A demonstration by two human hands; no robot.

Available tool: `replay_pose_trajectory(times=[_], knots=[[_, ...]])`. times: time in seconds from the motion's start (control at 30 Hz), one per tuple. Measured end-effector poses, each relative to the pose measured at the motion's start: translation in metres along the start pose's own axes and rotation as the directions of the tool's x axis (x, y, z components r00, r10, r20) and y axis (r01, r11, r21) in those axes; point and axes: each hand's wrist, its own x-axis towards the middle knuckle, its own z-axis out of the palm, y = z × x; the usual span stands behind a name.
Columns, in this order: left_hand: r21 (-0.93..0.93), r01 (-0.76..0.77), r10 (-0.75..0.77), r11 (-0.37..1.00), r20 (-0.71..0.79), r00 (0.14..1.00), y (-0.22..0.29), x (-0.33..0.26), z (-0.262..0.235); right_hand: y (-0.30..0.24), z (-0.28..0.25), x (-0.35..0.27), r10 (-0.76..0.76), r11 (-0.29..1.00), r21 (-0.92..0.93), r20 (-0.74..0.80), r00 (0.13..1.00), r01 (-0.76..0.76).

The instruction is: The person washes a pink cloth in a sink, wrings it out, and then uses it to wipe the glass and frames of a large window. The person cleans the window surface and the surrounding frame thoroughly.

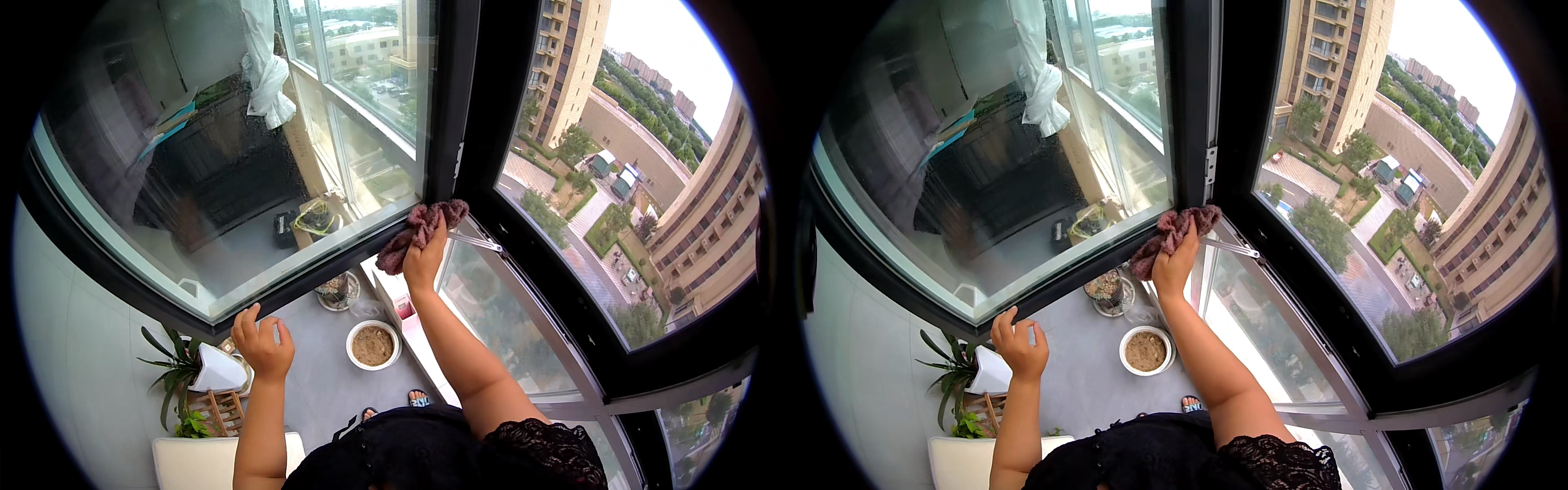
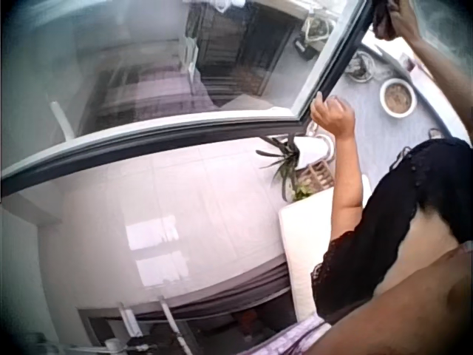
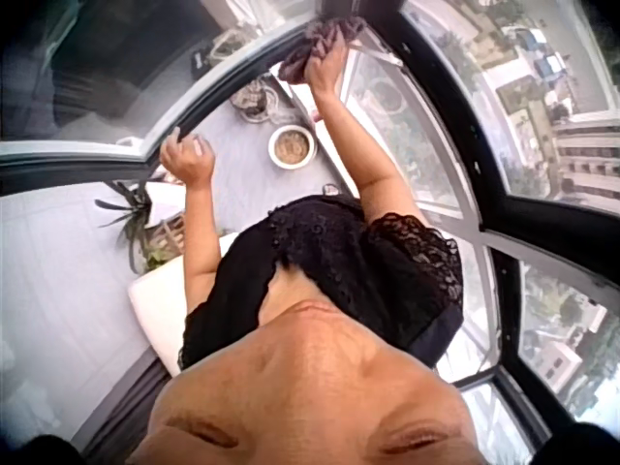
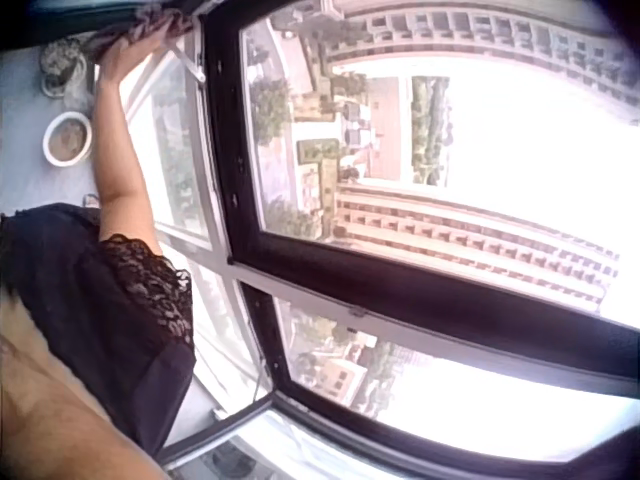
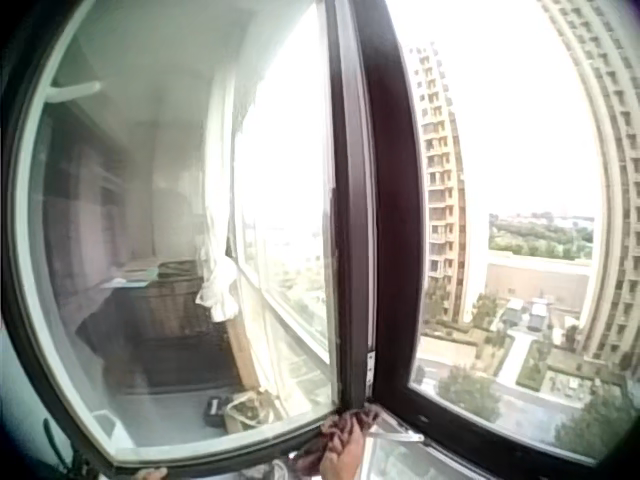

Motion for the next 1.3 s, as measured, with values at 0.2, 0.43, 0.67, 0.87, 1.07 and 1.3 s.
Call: replay_pose_trajectory(times=[0.2,0.43,0.67,0.87,1.07,1.3], knots=[[0.01,0.012,-0.012,1.0,0.006,1.0,0.003,-0.001,-0.002,-0.002,-0.023,0.057,0.202,0.936,0.305,-0.049,0.978,-0.178],[0.018,0.02,-0.02,1.0,0.011,1.0,0.005,-0.003,0.004,-0.017,-0.039,0.07,0.296,0.947,-0.16,0.091,0.951,-0.279],[0.026,-0.021,0.021,0.999,0.017,1.0,0.007,0.002,0.004,-0.021,-0.048,0.083,0.201,0.976,0.071,0.041,0.979,-0.204],[0.067,0.018,-0.019,0.998,0.017,1.0,0.005,0.0,-0.006,-0.045,-0.031,0.088,0.042,0.975,0.217,0.022,0.999,-0.046],[-0.015,0.062,-0.062,0.998,0.027,0.998,0.013,0.006,-0.003,-0.084,0.011,0.07,-0.51,0.851,0.2,0.102,0.854,0.485],[-0.132,0.181,-0.196,0.975,-0.113,0.974,-0.022,-0.023,-0.036,-0.083,0.023,-0.094,-0.618,0.766,0.205,0.493,0.612,0.609]])
